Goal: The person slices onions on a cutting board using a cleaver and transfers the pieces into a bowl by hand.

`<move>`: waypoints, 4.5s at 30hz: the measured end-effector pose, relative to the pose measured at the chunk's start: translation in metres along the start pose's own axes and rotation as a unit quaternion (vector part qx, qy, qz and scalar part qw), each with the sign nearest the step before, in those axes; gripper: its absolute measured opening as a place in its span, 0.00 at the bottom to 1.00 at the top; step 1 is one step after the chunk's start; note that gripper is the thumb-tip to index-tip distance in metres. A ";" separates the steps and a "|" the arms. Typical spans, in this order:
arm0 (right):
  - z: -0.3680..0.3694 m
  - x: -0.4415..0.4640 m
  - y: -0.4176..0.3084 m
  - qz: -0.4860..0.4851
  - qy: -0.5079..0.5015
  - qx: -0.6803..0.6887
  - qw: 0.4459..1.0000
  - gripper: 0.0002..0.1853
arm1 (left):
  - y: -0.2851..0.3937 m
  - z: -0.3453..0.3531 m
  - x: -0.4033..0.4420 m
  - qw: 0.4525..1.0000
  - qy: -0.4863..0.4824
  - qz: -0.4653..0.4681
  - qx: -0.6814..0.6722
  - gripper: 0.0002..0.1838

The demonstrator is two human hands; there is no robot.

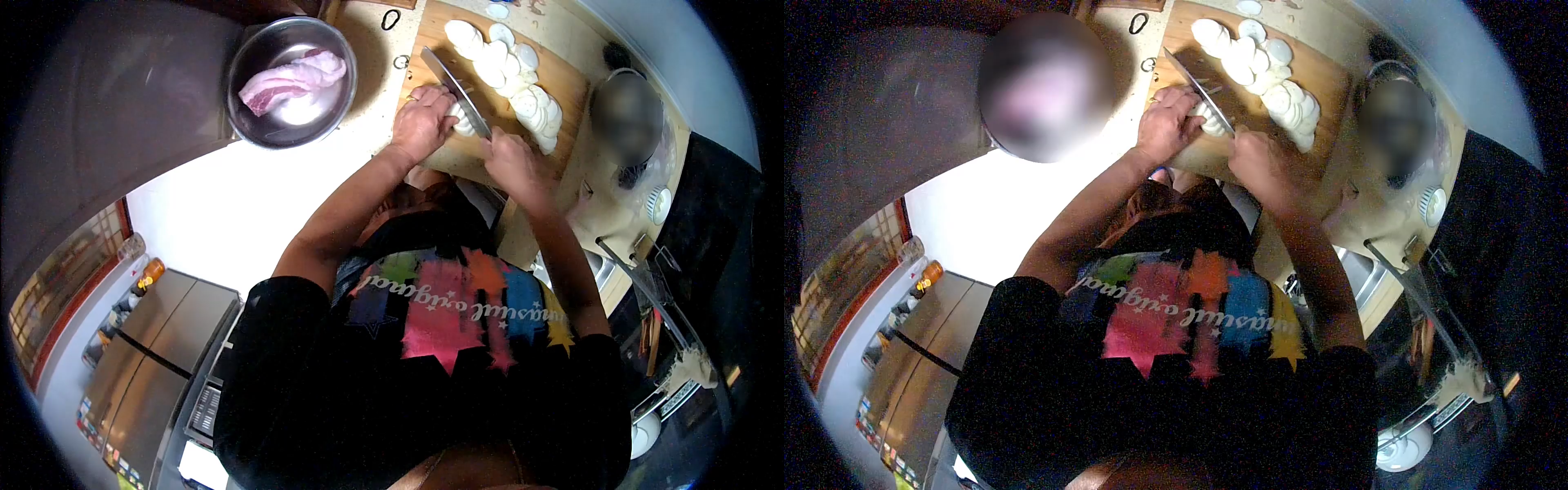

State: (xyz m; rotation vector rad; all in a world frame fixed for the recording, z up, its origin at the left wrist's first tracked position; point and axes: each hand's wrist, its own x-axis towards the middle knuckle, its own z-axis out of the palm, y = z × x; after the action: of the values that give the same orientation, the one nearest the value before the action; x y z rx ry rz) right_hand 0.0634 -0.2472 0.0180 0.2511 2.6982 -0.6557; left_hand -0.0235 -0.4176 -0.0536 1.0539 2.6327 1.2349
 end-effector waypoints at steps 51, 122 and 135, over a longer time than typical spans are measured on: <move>-0.017 -0.007 -0.015 0.006 -0.005 0.025 1.000 0.16 | -0.017 0.006 -0.010 0.999 0.031 0.025 -0.009 0.12; 0.000 -0.059 0.078 0.092 0.142 0.080 0.982 0.19 | 0.000 0.005 0.082 0.881 -0.320 0.313 0.155 0.55; 0.009 -0.052 0.073 0.089 0.122 0.110 0.982 0.14 | 0.004 0.028 0.038 0.957 -0.160 0.163 0.177 0.33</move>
State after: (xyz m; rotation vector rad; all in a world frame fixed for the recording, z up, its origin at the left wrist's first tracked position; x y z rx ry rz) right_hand 0.1321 -0.1916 0.0003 0.6617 2.7858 -0.9201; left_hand -0.0414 -0.3748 -0.0618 1.6404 2.5394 0.5560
